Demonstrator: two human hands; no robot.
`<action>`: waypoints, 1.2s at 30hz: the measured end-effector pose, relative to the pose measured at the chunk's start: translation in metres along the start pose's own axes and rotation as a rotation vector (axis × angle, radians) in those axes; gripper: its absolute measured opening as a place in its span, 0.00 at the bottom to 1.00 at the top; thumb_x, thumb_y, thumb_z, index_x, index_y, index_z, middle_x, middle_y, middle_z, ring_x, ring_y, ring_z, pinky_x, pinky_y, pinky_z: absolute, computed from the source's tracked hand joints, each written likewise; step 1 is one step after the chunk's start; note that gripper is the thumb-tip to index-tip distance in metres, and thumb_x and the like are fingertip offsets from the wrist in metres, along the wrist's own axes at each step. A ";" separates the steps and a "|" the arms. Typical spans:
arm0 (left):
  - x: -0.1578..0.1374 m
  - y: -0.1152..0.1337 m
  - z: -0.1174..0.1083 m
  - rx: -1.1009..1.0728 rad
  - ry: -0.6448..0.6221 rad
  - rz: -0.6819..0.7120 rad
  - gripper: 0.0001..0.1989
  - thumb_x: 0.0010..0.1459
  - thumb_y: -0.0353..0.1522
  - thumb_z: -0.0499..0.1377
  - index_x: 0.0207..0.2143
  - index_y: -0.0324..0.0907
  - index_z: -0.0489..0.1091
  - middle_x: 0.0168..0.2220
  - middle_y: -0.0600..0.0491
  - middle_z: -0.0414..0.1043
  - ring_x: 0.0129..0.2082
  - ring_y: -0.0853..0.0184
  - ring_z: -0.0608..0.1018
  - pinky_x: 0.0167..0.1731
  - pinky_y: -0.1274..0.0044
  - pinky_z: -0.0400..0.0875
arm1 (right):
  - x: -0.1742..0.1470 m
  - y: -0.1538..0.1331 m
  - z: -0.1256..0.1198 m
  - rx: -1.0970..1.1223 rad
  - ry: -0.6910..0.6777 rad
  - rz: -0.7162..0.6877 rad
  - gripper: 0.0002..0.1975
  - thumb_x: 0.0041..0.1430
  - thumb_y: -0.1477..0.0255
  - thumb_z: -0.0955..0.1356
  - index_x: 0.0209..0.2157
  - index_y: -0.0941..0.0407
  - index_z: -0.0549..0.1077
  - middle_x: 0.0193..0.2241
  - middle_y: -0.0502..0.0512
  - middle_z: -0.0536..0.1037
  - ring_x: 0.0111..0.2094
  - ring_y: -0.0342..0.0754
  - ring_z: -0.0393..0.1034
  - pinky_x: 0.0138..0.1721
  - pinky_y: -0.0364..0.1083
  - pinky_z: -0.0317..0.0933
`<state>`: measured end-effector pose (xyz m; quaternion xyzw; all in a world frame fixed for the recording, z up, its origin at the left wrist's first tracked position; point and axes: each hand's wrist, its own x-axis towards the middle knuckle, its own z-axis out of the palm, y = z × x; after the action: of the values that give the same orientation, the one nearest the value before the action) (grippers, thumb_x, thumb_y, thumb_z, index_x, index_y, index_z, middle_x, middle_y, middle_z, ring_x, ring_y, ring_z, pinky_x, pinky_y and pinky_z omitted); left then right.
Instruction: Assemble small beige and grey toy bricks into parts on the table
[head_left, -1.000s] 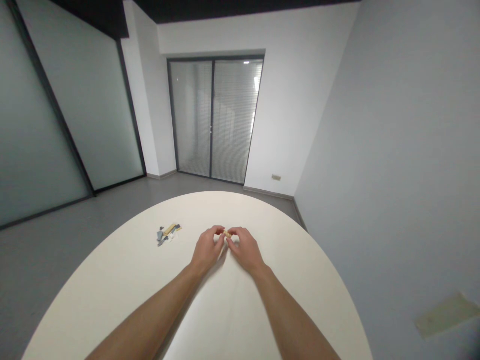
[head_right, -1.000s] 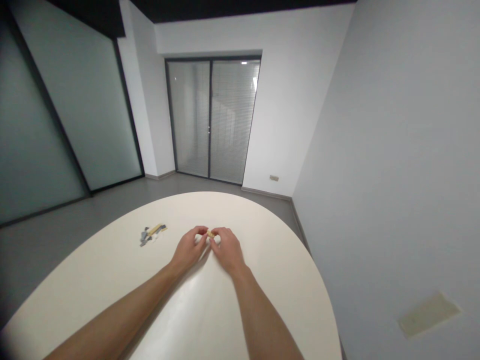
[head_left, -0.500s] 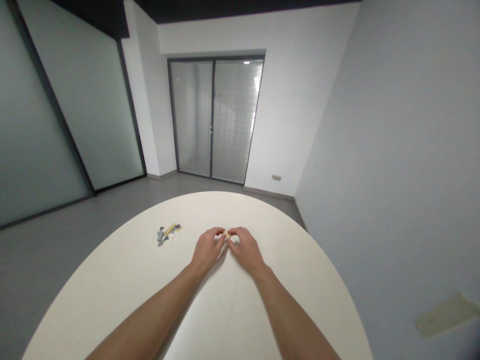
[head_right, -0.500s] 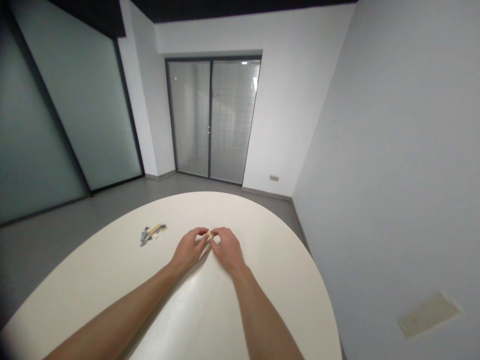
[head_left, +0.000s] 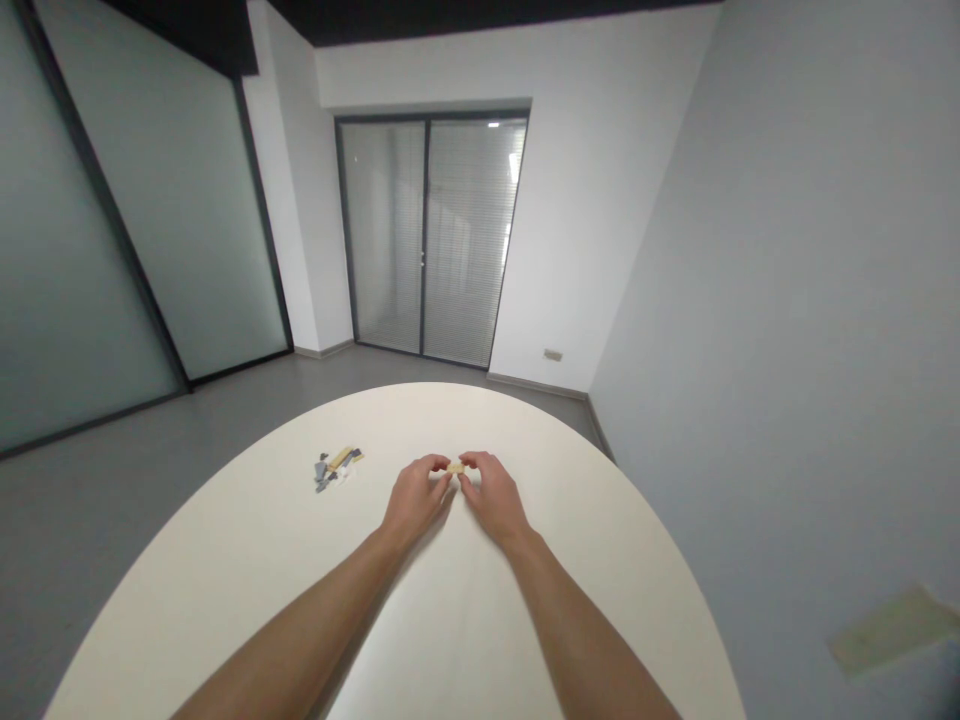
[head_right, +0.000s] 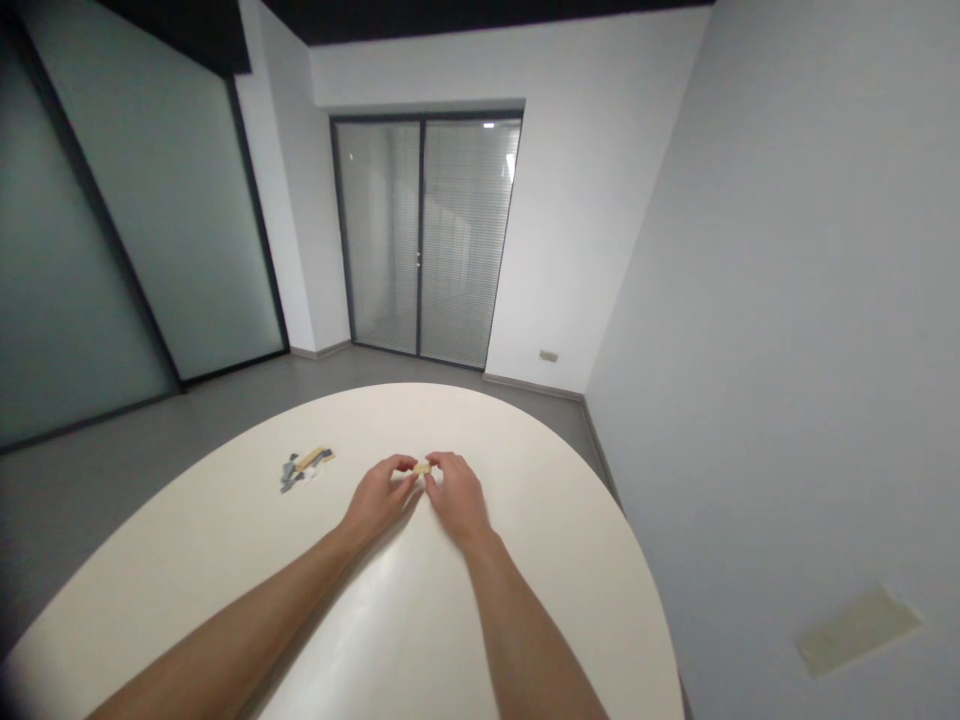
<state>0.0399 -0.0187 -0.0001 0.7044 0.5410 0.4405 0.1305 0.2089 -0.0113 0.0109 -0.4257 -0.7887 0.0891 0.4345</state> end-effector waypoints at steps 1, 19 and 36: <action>0.000 -0.001 0.000 0.002 0.003 0.002 0.10 0.61 0.33 0.55 0.42 0.43 0.73 0.42 0.51 0.78 0.44 0.62 0.77 0.47 0.71 0.68 | 0.000 0.000 0.000 0.001 0.001 -0.002 0.12 0.61 0.74 0.65 0.47 0.54 0.71 0.43 0.55 0.76 0.46 0.51 0.69 0.50 0.51 0.63; 0.002 -0.003 0.001 -0.028 0.026 0.025 0.08 0.58 0.32 0.57 0.39 0.44 0.73 0.39 0.52 0.78 0.41 0.63 0.77 0.45 0.72 0.68 | 0.000 0.002 0.001 -0.020 -0.006 -0.012 0.12 0.62 0.74 0.65 0.47 0.53 0.71 0.44 0.55 0.76 0.47 0.51 0.68 0.50 0.51 0.63; 0.000 0.000 0.000 -0.008 0.028 0.021 0.09 0.58 0.31 0.57 0.41 0.44 0.73 0.41 0.51 0.78 0.43 0.63 0.77 0.46 0.71 0.69 | 0.001 0.000 0.000 -0.028 -0.008 -0.042 0.07 0.63 0.74 0.65 0.42 0.52 0.72 0.41 0.53 0.76 0.45 0.51 0.68 0.48 0.50 0.63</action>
<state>0.0398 -0.0182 -0.0004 0.7034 0.5335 0.4539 0.1209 0.2085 -0.0108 0.0112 -0.4147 -0.8003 0.0705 0.4273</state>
